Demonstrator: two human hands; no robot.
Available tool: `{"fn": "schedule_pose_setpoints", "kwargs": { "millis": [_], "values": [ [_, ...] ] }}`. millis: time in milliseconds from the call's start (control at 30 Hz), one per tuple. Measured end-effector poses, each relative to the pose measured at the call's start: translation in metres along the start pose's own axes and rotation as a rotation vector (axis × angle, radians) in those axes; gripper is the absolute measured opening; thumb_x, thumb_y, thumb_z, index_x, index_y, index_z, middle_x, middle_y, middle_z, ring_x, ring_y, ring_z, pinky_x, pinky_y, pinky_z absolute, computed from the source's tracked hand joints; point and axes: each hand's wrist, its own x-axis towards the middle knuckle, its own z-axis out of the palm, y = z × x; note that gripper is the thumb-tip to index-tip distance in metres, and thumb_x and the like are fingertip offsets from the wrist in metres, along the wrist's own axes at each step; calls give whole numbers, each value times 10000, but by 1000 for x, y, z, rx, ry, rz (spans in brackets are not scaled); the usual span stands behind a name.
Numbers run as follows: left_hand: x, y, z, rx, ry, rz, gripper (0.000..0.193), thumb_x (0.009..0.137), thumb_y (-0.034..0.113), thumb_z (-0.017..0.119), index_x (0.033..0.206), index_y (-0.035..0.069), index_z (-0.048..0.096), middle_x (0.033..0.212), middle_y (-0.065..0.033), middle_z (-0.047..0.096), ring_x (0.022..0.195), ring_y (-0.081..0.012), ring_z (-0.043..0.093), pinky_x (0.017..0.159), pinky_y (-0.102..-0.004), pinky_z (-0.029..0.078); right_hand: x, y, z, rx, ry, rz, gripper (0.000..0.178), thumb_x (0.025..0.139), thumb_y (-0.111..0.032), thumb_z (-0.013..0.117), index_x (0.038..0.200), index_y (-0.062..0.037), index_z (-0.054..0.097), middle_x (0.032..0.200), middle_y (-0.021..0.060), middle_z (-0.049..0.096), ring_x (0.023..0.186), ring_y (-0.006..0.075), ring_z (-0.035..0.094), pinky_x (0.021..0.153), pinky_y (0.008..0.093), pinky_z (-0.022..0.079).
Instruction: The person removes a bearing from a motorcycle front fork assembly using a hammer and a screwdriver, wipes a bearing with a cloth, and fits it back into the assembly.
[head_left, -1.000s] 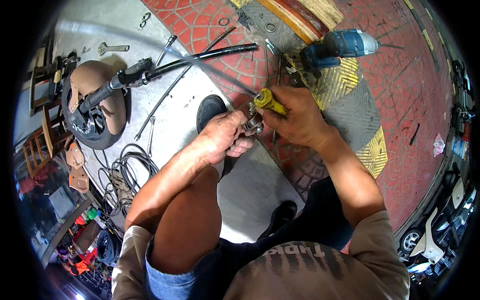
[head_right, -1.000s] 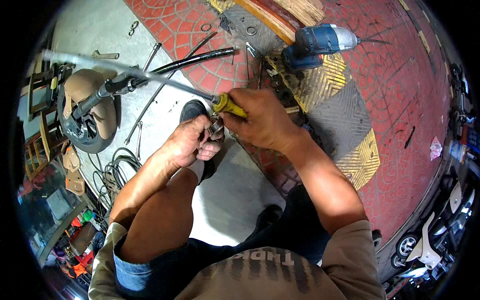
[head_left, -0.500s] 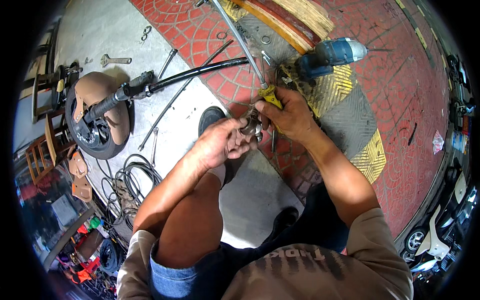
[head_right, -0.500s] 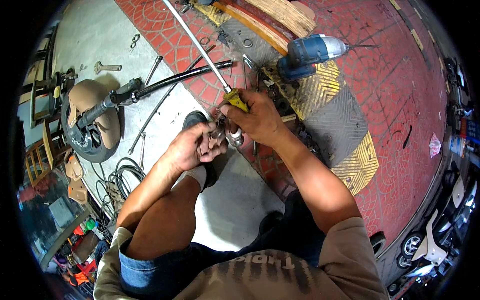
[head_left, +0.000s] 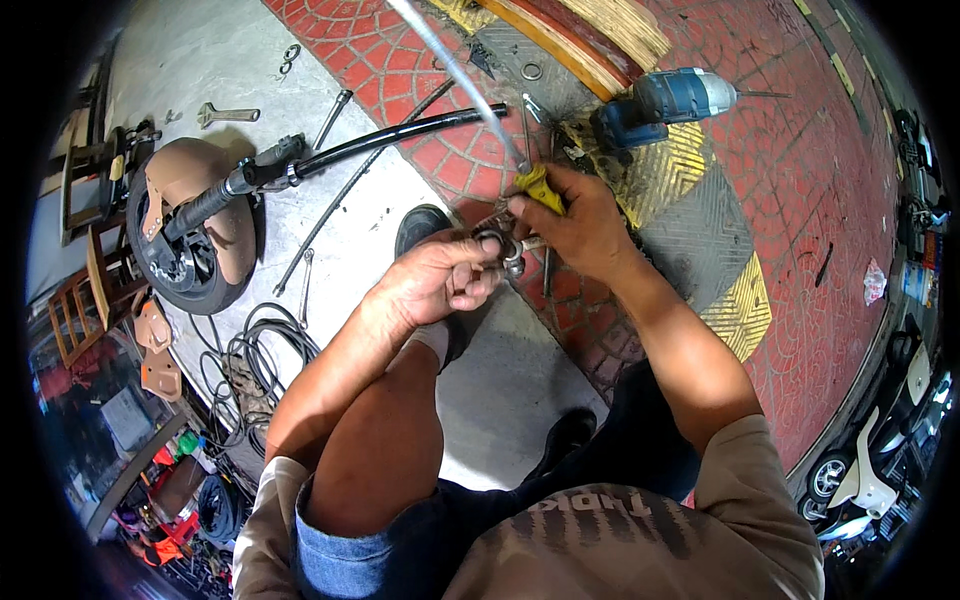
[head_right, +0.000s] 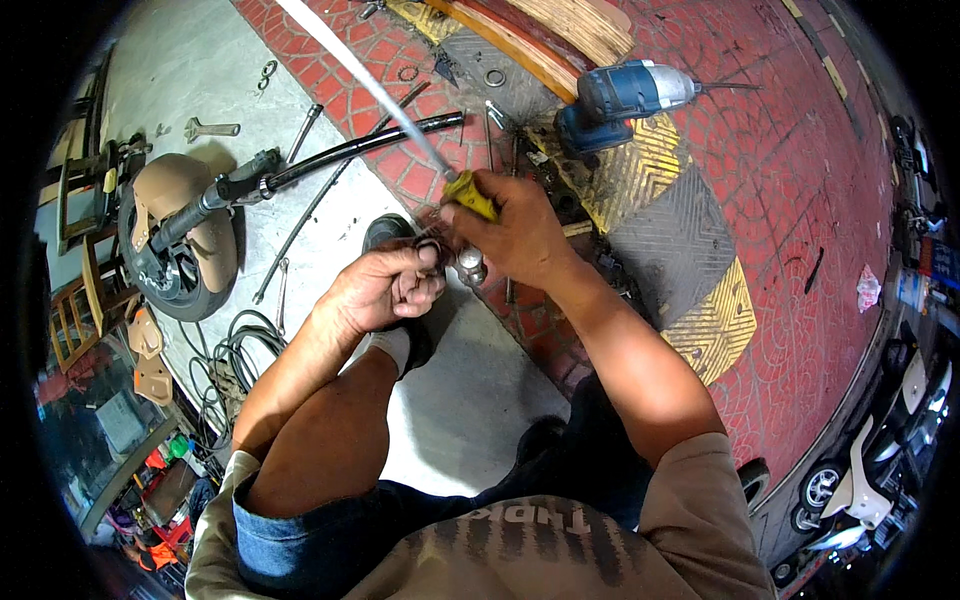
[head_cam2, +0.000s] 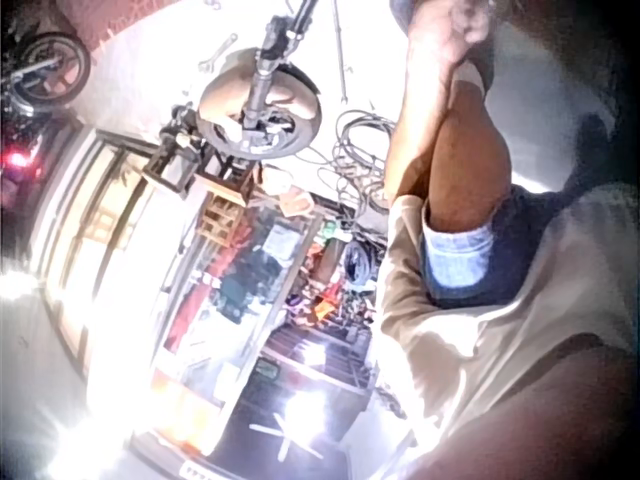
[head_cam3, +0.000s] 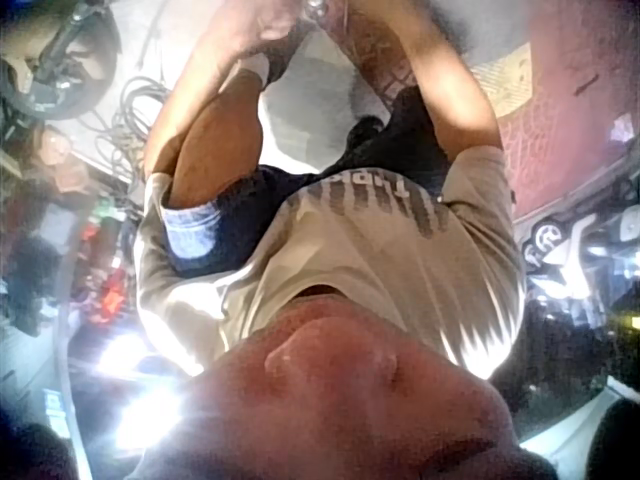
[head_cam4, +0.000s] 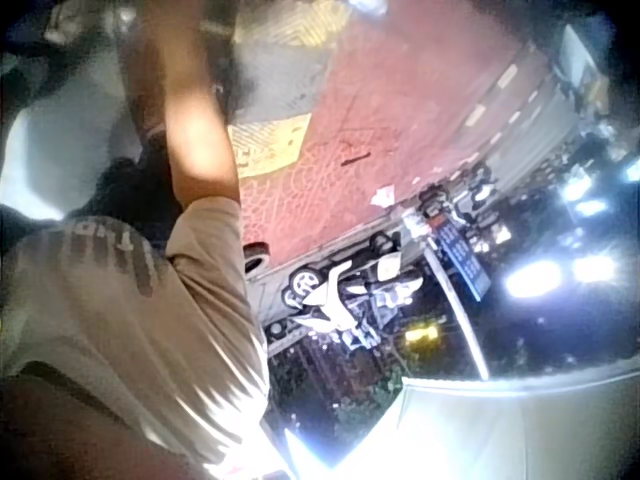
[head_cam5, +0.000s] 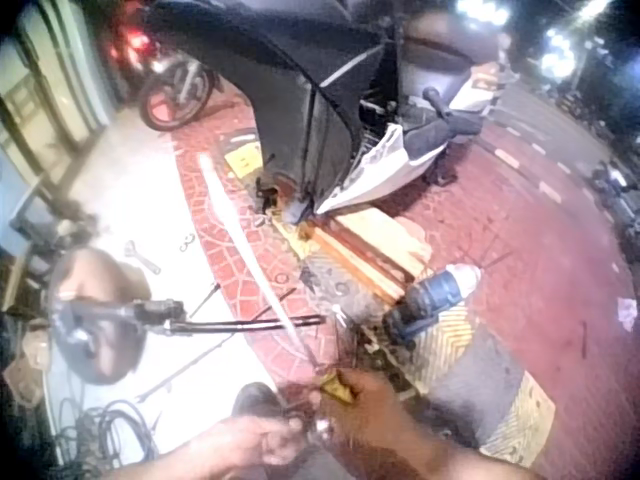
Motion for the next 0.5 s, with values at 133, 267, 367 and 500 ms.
{"fn": "schedule_pose_setpoints", "kwargs": {
  "millis": [133, 267, 367, 500],
  "values": [
    [7, -6, -4, 56, -53, -23, 294, 951, 214, 724, 1145, 13, 632, 808, -38, 591, 574, -105, 478, 446, -242, 285, 11, 18, -2, 341, 87, 229, 143, 962, -137, 711, 1006, -3, 691, 781, 37, 691, 612, 122, 659, 562, 286, 519],
    [7, -2, -6, 21, -132, 58, 245, 994, 229, 655, 1127, 25, 632, 858, -52, 614, 592, -118, 487, 468, -251, 300, 13, 26, -14, 302, 128, 276, 132, 970, -129, 705, 1007, -3, 691, 802, 49, 704, 588, 128, 662, 523, 282, 519],
    [4, 3, -5, -143, 11, 88, 170, 993, 195, 639, 999, 29, 607, 688, -25, 494, 578, -134, 459, 467, -264, 310, 10, 27, -20, 49, 112, 206, 152, 951, -128, 715, 1000, 14, 700, 789, 57, 715, 608, 129, 673, 548, 293, 531],
    [4, 7, -3, -113, -25, 160, 317, 1020, 265, 593, 1122, -35, 601, 660, -37, 488, 579, -128, 429, 477, -261, 316, 8, 22, -10, -79, 67, 184, 187, 910, -158, 754, 1005, -1, 716, 762, 85, 704, 702, 143, 687, 649, 326, 543]
  ]
}}
